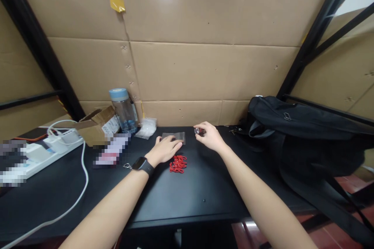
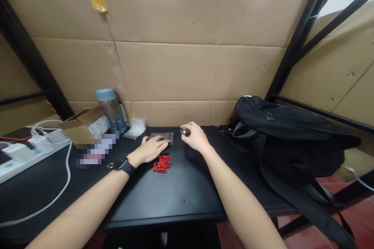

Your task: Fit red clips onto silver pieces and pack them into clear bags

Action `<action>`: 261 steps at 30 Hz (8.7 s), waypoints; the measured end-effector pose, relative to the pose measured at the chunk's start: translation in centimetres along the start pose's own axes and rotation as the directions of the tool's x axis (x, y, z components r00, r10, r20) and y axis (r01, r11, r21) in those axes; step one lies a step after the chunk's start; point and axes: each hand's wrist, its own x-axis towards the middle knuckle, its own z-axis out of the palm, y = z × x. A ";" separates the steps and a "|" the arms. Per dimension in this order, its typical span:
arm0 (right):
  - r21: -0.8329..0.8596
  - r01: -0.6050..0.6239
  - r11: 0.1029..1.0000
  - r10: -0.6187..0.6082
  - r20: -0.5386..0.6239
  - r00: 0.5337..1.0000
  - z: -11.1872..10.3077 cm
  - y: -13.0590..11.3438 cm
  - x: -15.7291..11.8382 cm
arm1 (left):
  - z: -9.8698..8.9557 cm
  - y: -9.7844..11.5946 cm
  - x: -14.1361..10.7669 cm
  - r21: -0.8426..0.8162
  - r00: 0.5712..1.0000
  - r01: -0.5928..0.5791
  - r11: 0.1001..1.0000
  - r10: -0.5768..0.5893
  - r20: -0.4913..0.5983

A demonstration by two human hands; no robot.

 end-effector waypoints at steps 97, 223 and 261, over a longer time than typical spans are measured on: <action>-0.224 0.063 0.973 -0.070 -0.026 0.997 6.6 -1.4 -0.9 | -2.6 -0.1 -1.1 -0.019 0.945 -0.150 0.988 0.149 0.290; -0.229 -0.071 0.971 0.101 0.122 0.987 0.6 2.2 0.3 | 0.5 -4.4 0.3 0.149 0.964 0.260 0.954 -0.249 -0.088; -0.310 -0.179 0.934 0.249 0.202 0.947 0.3 7.0 0.3 | -1.6 -1.7 -0.3 0.095 0.986 -0.104 0.990 0.116 -0.122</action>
